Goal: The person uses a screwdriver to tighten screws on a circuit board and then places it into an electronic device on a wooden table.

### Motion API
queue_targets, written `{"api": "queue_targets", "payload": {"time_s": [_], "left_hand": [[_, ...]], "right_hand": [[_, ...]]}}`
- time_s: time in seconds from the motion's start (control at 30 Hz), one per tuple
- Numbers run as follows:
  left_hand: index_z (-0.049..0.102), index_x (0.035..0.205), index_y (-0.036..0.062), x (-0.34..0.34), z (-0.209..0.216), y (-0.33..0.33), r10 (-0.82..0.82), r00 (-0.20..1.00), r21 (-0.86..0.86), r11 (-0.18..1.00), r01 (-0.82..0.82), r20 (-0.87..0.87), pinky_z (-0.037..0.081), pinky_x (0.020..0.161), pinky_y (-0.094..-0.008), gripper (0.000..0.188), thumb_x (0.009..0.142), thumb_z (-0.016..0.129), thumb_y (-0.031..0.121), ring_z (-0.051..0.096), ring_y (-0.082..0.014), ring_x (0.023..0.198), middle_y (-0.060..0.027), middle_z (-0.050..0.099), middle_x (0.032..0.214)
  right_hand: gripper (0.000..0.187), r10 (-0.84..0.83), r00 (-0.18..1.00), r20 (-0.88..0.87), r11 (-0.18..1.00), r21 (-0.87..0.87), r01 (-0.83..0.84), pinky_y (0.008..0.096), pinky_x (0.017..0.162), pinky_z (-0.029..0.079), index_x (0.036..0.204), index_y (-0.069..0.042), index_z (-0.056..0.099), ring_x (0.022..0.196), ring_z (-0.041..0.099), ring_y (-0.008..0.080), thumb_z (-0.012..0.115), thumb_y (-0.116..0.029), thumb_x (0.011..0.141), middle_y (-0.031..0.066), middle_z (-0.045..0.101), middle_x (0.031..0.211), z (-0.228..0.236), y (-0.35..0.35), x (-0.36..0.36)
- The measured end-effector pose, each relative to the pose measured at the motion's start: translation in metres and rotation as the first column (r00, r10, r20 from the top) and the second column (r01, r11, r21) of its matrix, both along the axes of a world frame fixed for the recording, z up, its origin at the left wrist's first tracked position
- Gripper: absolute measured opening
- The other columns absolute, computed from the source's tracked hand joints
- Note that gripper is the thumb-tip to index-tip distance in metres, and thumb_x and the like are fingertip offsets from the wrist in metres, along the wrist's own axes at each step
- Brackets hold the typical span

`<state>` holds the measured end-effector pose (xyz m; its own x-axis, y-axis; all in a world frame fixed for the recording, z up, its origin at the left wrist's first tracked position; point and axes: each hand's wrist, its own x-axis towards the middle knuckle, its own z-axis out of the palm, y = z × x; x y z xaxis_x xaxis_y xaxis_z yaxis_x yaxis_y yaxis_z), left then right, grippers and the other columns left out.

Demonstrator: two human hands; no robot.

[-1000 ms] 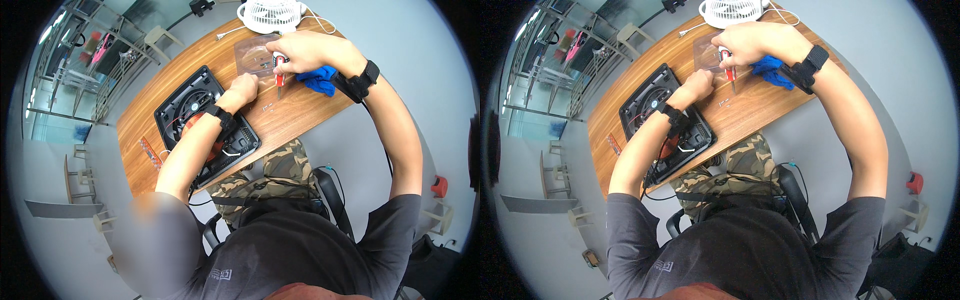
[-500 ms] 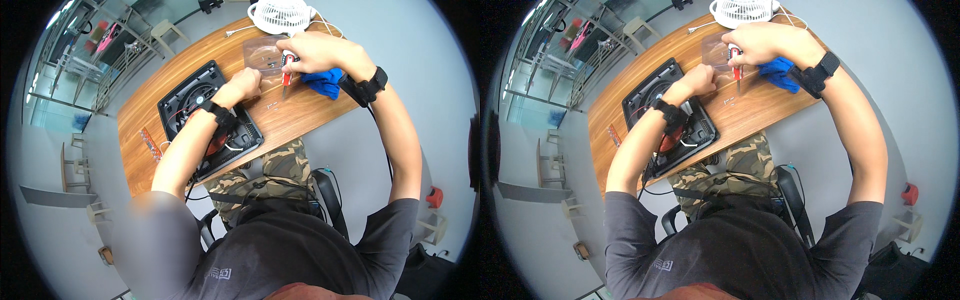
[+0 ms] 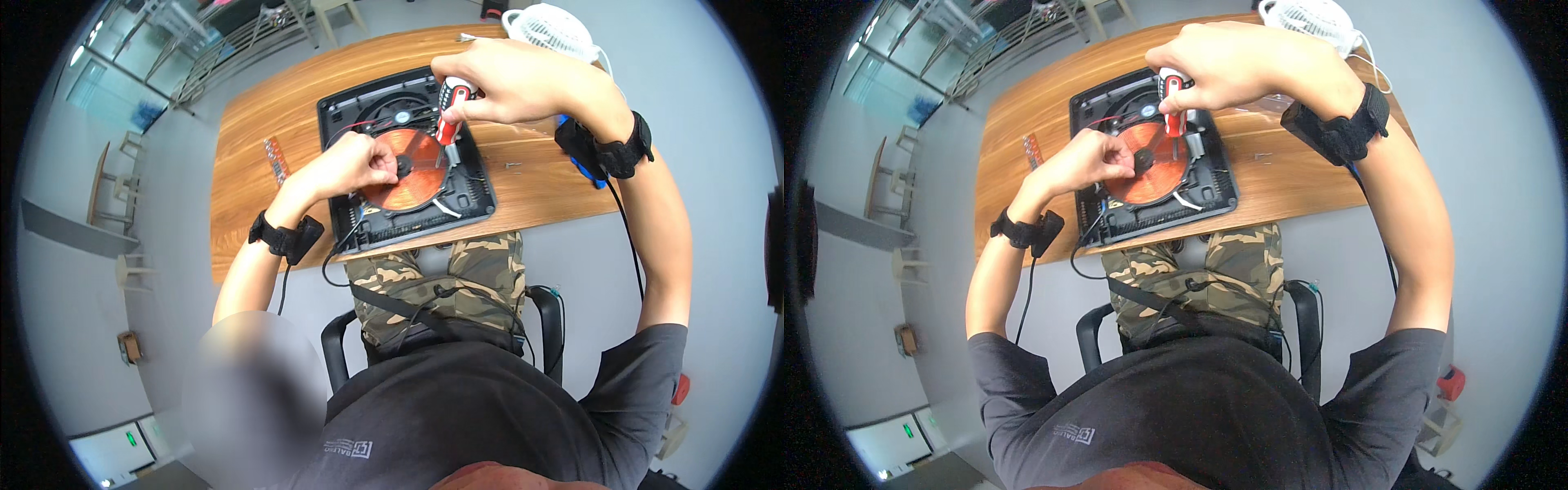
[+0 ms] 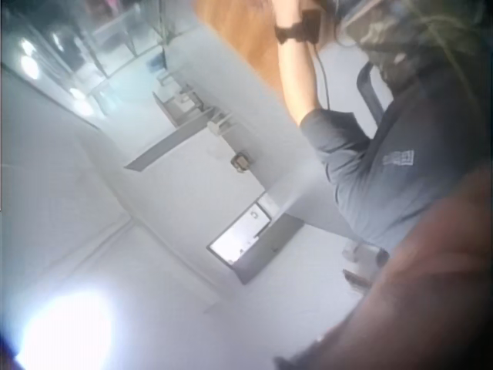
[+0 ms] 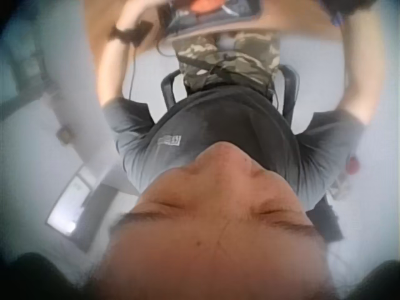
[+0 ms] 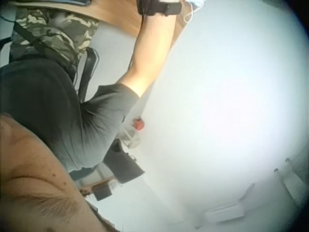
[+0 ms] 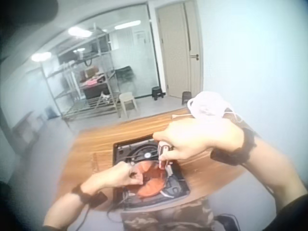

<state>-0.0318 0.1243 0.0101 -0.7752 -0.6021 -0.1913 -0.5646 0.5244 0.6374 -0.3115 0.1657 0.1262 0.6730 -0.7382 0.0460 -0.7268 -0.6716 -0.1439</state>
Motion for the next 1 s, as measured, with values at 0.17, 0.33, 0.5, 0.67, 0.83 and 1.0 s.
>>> {"api": "queue_targets", "payload": {"time_s": [0.17,0.33,0.5,0.67,0.83,1.0], "left_hand": [[0.069,0.089,-0.0003,0.022,-0.026,0.014,-0.134,0.991,-0.084,0.987,0.134,0.015,0.054,0.072,-0.0365,0.013,0.082,0.077,0.006,0.067,-0.0275,0.074,-0.0125,0.07,0.079],[0.068,0.087,0.0003,0.035,-0.038,0.015,-0.131,0.986,-0.105,0.987,0.121,-0.099,0.053,0.07,-0.0372,0.009,0.082,0.075,0.004,0.063,-0.0284,0.07,-0.0144,0.067,0.076],[0.066,0.085,-0.0003,0.035,-0.037,0.021,-0.118,0.985,-0.071,0.991,0.11,-0.128,0.053,0.068,-0.0364,0.008,0.082,0.073,0.003,0.062,-0.0253,0.066,-0.0136,0.064,0.073],[0.064,0.084,-0.0007,0.032,-0.035,0.023,-0.117,0.986,-0.072,0.991,0.109,-0.122,0.052,0.067,-0.0353,0.007,0.082,0.071,0.001,0.061,-0.0216,0.065,-0.0112,0.063,0.071],[0.062,0.082,-0.0007,0.031,-0.05,0.02,-0.127,0.981,-0.065,0.991,0.118,-0.147,0.051,0.064,-0.0358,0.008,0.079,0.07,0.0,0.058,-0.0213,0.062,-0.0101,0.06,0.069],[0.062,0.084,-0.0007,0.022,-0.044,0.026,-0.101,0.986,-0.019,0.995,0.099,-0.129,0.051,0.064,-0.0361,0.012,0.076,0.07,-0.002,0.059,-0.0219,0.063,-0.01,0.061,0.07]], "right_hand": [[0.042,0.1,0.994,-0.035,0.994,0.051,-0.098,0.0497,0.07,0.047,0.107,0.001,0.062,0.078,0.063,0.0428,0.071,-0.037,0.092,0.0217,0.062,0.074,-0.006,-0.001,0.046],[0.04,0.124,0.992,0.012,0.99,0.069,-0.125,0.0503,0.068,0.045,0.096,0.001,0.056,0.078,0.061,0.0432,0.071,-0.036,0.092,0.0223,0.059,0.074,-0.012,0.004,0.064],[0.037,0.187,0.982,0.021,0.978,0.087,-0.188,0.0475,0.067,0.051,0.102,-0.001,0.062,0.077,0.066,0.0419,0.072,-0.035,0.092,0.0211,0.065,0.075,-0.003,0.001,0.074],[0.04,0.185,0.979,0.082,0.976,0.104,-0.193,0.0469,0.062,0.044,0.097,0.0,0.059,0.069,0.06,0.0419,0.072,-0.038,0.092,0.0201,0.056,0.067,0.0,0.003,0.08],[0.041,0.184,0.983,0.018,0.977,0.11,-0.185,0.0464,0.062,0.045,0.099,0.001,0.06,0.07,0.061,0.0413,0.072,-0.038,0.093,0.02,0.059,0.069,0.003,0.0,0.081],[0.04,0.238,0.963,0.127,0.964,0.092,-0.25,0.0464,0.063,0.046,0.097,0.001,0.058,0.072,0.063,0.0417,0.071,-0.037,0.093,0.0205,0.059,0.071,-0.014,-0.006,0.076]]}}
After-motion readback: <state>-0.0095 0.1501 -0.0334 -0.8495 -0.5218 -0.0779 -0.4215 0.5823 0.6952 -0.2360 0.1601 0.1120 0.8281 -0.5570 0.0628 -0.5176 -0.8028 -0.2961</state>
